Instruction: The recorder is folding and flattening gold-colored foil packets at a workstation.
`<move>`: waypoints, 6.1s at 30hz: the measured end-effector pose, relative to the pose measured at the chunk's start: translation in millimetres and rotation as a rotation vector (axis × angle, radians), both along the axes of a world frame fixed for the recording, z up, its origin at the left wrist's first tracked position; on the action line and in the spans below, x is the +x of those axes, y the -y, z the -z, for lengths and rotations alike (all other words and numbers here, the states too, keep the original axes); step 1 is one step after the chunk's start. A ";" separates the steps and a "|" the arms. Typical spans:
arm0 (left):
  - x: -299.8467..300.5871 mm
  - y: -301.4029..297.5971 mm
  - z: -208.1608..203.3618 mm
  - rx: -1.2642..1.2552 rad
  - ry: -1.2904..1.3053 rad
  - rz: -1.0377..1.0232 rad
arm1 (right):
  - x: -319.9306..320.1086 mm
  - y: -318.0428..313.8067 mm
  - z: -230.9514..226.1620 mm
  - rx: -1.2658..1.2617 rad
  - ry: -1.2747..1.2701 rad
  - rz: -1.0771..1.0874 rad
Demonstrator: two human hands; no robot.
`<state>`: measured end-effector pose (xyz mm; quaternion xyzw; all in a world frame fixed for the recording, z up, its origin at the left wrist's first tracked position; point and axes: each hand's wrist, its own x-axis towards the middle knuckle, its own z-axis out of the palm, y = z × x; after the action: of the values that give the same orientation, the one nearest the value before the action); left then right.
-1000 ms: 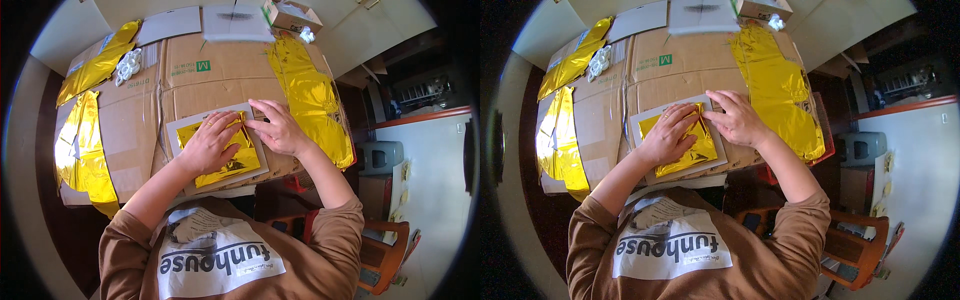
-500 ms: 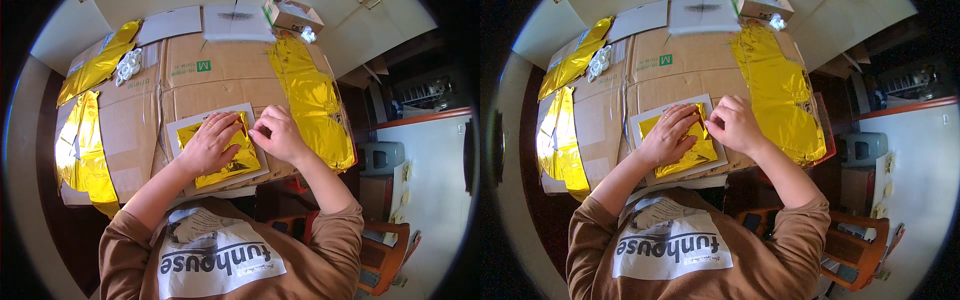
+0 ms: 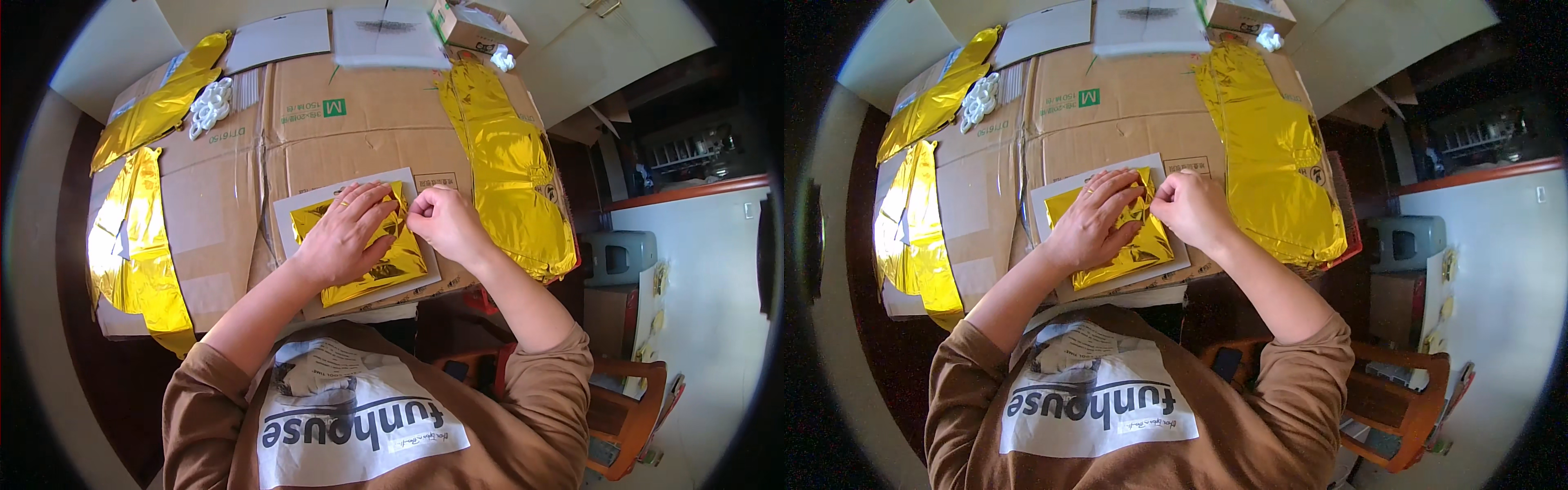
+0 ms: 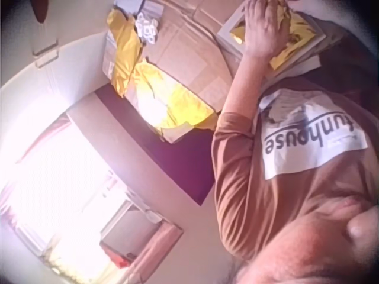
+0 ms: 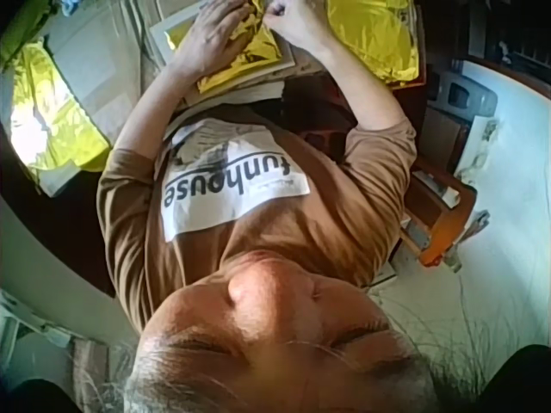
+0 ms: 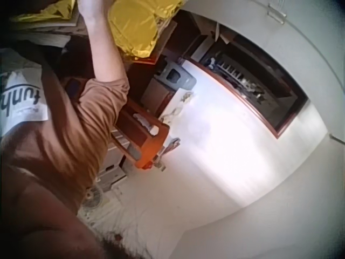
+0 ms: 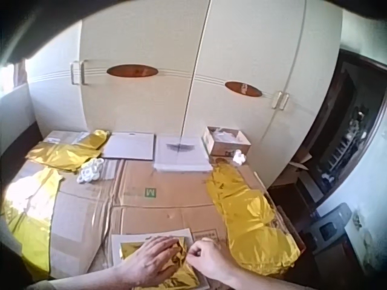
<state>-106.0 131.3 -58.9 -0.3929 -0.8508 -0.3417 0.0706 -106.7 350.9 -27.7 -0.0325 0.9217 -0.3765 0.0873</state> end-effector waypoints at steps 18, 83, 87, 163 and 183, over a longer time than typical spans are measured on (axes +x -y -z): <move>0.4 0.1 -2.0 0.037 0.012 -0.004 | -14.6 -32.7 17.9 0.206 -0.762 -0.451; 1.3 -0.5 -4.1 -0.026 -0.014 -0.002 | -27.8 -37.2 11.2 0.162 -0.778 -0.523; 1.2 -0.5 -3.8 -0.022 -0.009 -0.008 | -26.1 -32.9 9.6 0.158 -0.799 -0.537; 0.8 -0.6 -6.0 -0.016 0.002 0.022 | -57.4 -22.7 9.2 0.361 -1.102 -0.772; 1.4 0.1 0.3 -0.057 -0.032 0.029 | -45.1 -32.7 6.3 0.443 -0.931 -0.815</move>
<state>-104.7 131.2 -59.2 -0.4122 -0.8533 -0.3119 0.0680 -151.9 383.7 -34.0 -0.5197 0.8328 -0.0612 -0.1805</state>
